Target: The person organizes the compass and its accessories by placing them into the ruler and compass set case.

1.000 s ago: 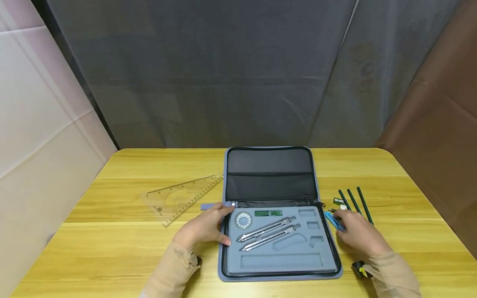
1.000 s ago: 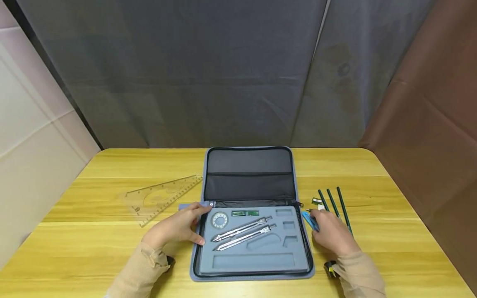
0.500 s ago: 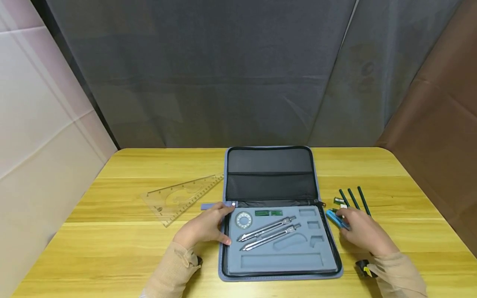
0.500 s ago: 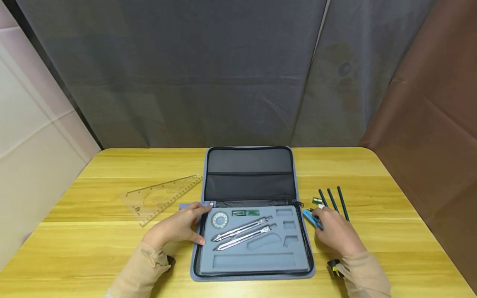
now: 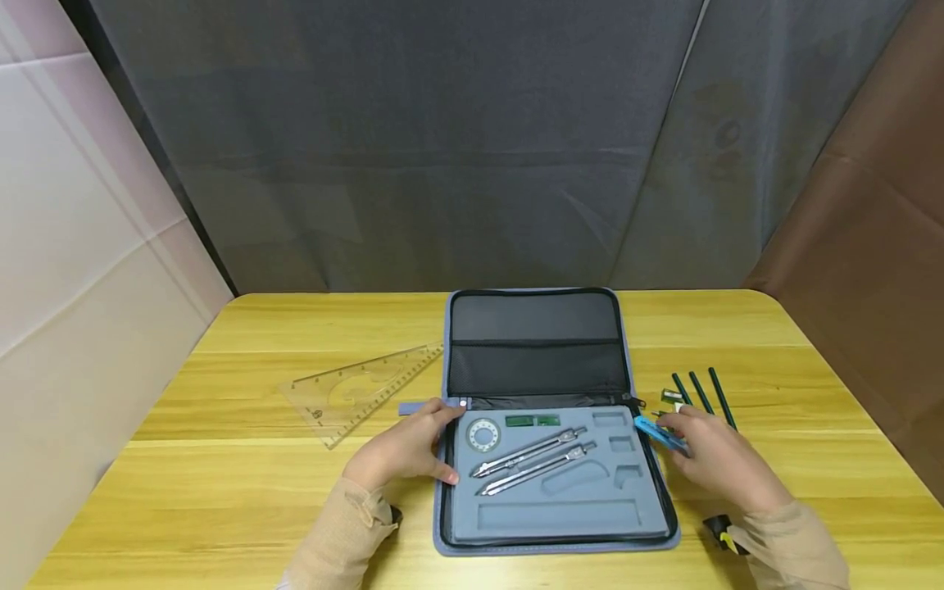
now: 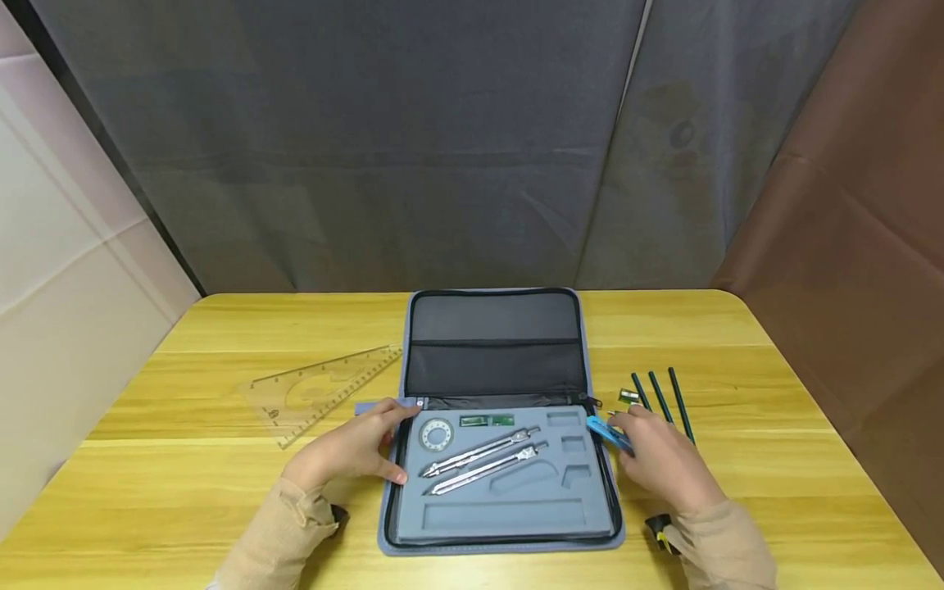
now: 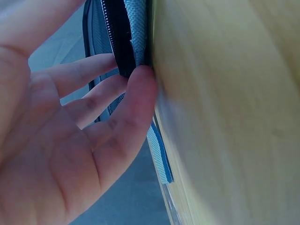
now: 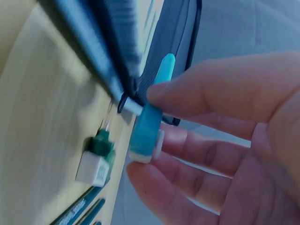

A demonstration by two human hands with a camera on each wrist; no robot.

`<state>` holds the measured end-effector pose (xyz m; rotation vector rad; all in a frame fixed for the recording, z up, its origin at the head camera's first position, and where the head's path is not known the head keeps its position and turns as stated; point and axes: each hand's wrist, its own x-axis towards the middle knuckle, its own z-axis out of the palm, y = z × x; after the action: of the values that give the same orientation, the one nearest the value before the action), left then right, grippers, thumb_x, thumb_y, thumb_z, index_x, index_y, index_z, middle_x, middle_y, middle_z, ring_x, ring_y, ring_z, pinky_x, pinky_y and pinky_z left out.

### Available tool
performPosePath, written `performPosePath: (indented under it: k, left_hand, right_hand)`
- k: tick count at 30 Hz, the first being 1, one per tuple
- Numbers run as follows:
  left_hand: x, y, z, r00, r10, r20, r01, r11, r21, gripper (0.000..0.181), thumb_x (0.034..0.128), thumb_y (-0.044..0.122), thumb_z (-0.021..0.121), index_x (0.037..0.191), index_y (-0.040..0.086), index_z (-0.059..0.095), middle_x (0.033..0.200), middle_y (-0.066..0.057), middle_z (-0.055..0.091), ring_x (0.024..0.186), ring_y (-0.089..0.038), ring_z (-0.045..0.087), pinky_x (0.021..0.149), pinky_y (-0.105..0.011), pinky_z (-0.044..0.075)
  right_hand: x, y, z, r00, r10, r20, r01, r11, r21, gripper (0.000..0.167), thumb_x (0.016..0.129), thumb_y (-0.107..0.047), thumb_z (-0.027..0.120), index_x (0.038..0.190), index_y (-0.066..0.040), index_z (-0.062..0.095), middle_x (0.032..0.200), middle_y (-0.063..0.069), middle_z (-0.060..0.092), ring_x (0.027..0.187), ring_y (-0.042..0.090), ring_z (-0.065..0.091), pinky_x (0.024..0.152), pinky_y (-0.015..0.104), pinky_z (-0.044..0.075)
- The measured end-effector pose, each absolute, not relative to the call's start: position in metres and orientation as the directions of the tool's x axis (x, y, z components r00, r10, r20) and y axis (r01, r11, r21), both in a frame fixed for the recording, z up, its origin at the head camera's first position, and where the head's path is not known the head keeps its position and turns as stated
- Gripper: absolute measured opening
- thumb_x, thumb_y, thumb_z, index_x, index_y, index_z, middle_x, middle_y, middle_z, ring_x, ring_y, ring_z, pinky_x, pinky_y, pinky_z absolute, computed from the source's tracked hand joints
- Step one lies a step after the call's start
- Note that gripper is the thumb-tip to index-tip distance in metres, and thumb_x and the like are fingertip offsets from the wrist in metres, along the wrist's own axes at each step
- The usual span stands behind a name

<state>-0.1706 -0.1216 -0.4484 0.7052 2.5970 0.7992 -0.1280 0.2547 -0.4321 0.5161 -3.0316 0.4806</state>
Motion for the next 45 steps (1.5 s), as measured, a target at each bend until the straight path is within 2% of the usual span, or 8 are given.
performPosePath:
  k: [6,10,17,24,29,45]
  left_hand:
    - [-0.171,-0.121,-0.451,-0.819,0.544,-0.184,0.346,0.723,0.598,0.088,0.0626,0.025,0.083,0.135,0.001,0.039,0.122,-0.015,0.041,0.091,-0.020,0.047,0.083,-0.036,0.044]
    - [-0.170,-0.122,-0.452,-0.804,0.561,-0.197,0.353,0.717,0.601,0.089,0.0644,0.026,0.081,0.137,0.001,0.036,0.122,-0.014,0.040,0.090,-0.020,0.046,0.082,-0.036,0.044]
    - [-0.171,-0.128,-0.449,-0.795,0.564,-0.222,0.357,0.732,0.581,0.088,0.0668,0.032,0.079,0.139,0.007,0.034,0.128,-0.014,0.036,0.110,-0.027,0.045,0.094,-0.041,0.041]
    - [-0.171,-0.128,-0.447,-0.789,0.573,-0.222,0.379,0.738,0.558,0.088,0.0687,0.035,0.077,0.140,0.009,0.033,0.126,-0.010,0.037,0.102,-0.024,0.048,0.090,-0.039,0.043]
    - [-0.168,-0.129,-0.448,-0.789,0.569,-0.232,0.369,0.741,0.561,0.088,0.0701,0.034,0.076,0.141,0.009,0.031,0.127,-0.009,0.036,0.107,-0.025,0.047,0.094,-0.040,0.041]
    - [-0.167,-0.130,-0.448,-0.786,0.574,-0.230,0.381,0.742,0.551,0.087,0.0713,0.035,0.075,0.141,0.008,0.030,0.130,-0.010,0.036,0.111,-0.025,0.047,0.095,-0.040,0.041]
  right_hand:
    - [-0.123,0.242,-0.430,-0.933,-0.354,0.059,-0.354,0.884,-0.306,0.024,0.072,0.002,0.068,0.095,-0.005,0.067,0.084,0.001,0.055,0.068,0.012,0.052,0.052,0.024,0.039]
    - [-0.119,0.235,-0.432,-0.918,-0.394,0.040,-0.386,0.867,-0.315,0.021,0.074,0.001,0.068,0.094,-0.005,0.067,0.084,-0.002,0.052,0.066,0.007,0.044,0.052,0.022,0.038]
    - [-0.116,0.225,-0.432,-0.883,-0.463,0.082,-0.464,0.831,-0.305,0.023,0.071,0.003,0.069,0.091,-0.008,0.068,0.087,-0.004,0.053,0.074,0.009,0.052,0.056,0.021,0.044]
    - [-0.117,0.212,-0.431,-0.808,-0.570,0.151,-0.588,0.761,-0.275,0.025,0.070,0.006,0.070,0.088,-0.011,0.069,0.084,-0.008,0.050,0.075,0.007,0.049,0.059,0.021,0.044]
    - [-0.119,0.202,-0.430,-0.762,-0.624,0.173,-0.646,0.712,-0.276,0.028,0.068,0.005,0.072,0.089,-0.013,0.070,0.082,-0.009,0.050,0.071,0.003,0.045,0.056,0.018,0.042]
    - [-0.125,0.192,-0.432,-0.697,-0.694,0.180,-0.716,0.655,-0.242,0.026,0.066,0.005,0.074,0.085,-0.011,0.069,0.084,-0.005,0.056,0.077,0.010,0.055,0.063,0.022,0.049]
